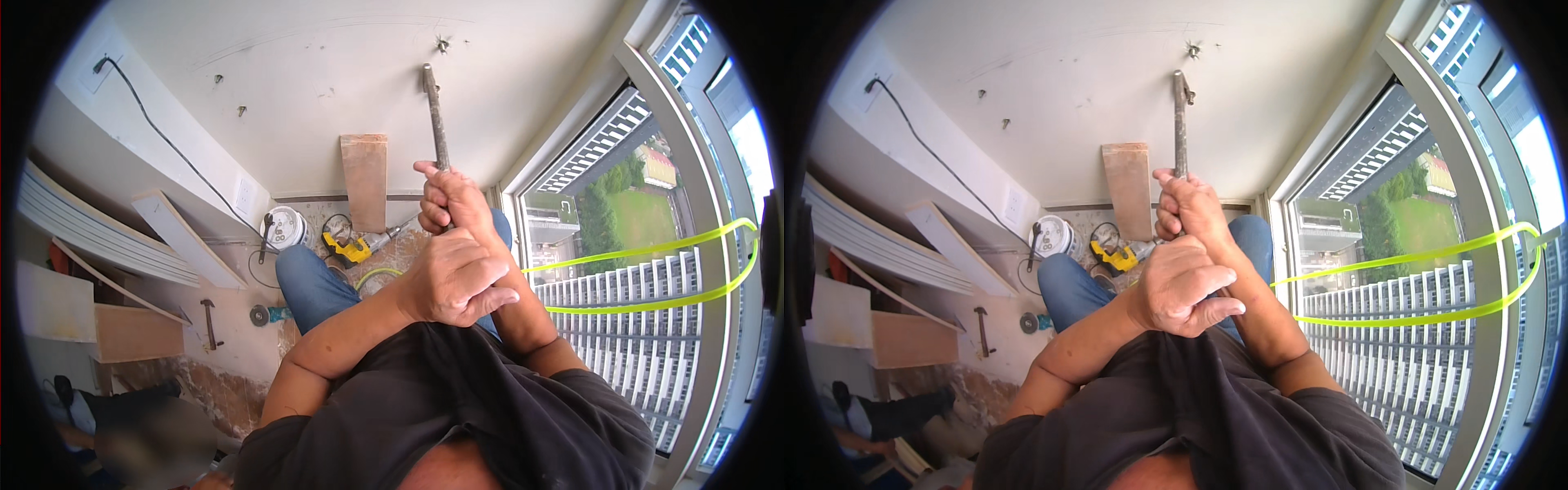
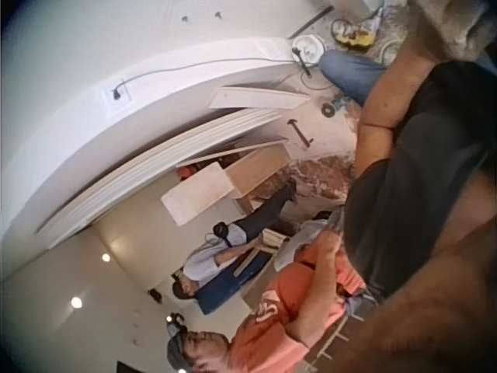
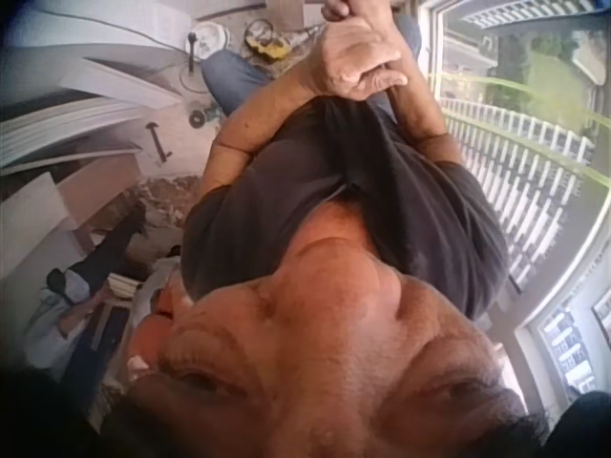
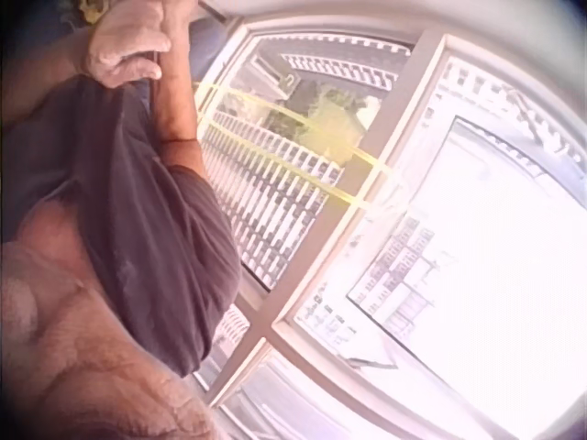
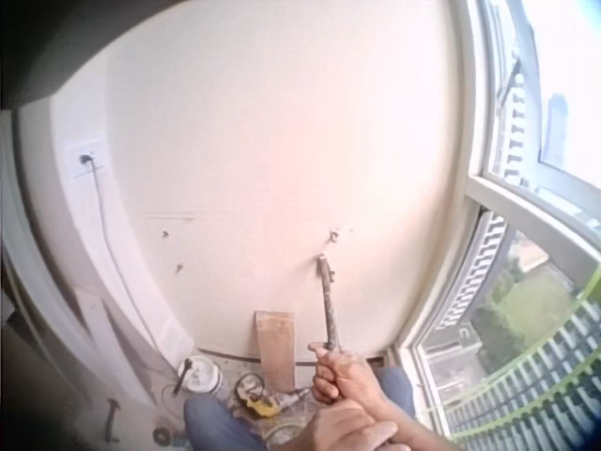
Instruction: The person sits on the floor and uses a hammer and screwdriver to install metal fixtures into the ceiling. Another person assists by holding a wooden board against the wall and handing over tools.
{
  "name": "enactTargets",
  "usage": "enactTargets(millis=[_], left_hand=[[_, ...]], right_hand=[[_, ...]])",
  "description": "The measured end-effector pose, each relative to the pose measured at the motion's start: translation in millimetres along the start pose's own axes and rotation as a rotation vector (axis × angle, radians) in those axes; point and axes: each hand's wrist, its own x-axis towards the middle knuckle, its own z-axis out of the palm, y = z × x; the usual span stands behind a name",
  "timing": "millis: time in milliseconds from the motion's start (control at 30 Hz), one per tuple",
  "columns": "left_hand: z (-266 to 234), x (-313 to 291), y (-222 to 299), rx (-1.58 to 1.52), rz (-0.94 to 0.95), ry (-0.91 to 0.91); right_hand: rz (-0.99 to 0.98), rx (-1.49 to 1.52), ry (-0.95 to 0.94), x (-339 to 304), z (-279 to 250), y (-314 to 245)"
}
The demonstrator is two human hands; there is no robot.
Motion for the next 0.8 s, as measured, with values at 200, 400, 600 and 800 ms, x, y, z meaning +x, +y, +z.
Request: enactTargets(millis=[200, 400, 600, 800], left_hand=[[8, -23, 4, 0.073, 0.040, 0.011], [12, -17, 2, 0.041, 0.041, 0.004], [19, -13, -9, 0.022, 0.037, 0.001], [28, -13, -10, 0.030, 0.049, 0.013]], right_hand=[[0.042, -0.001, -0.020, -10, 5, 19], [-0.021, 0.011, -0.017, -12, 4, 10], [-0.049, 0.134, -0.017, -3, -14, 7], [-0.021, 0.190, -0.067, -5, -21, 5]])
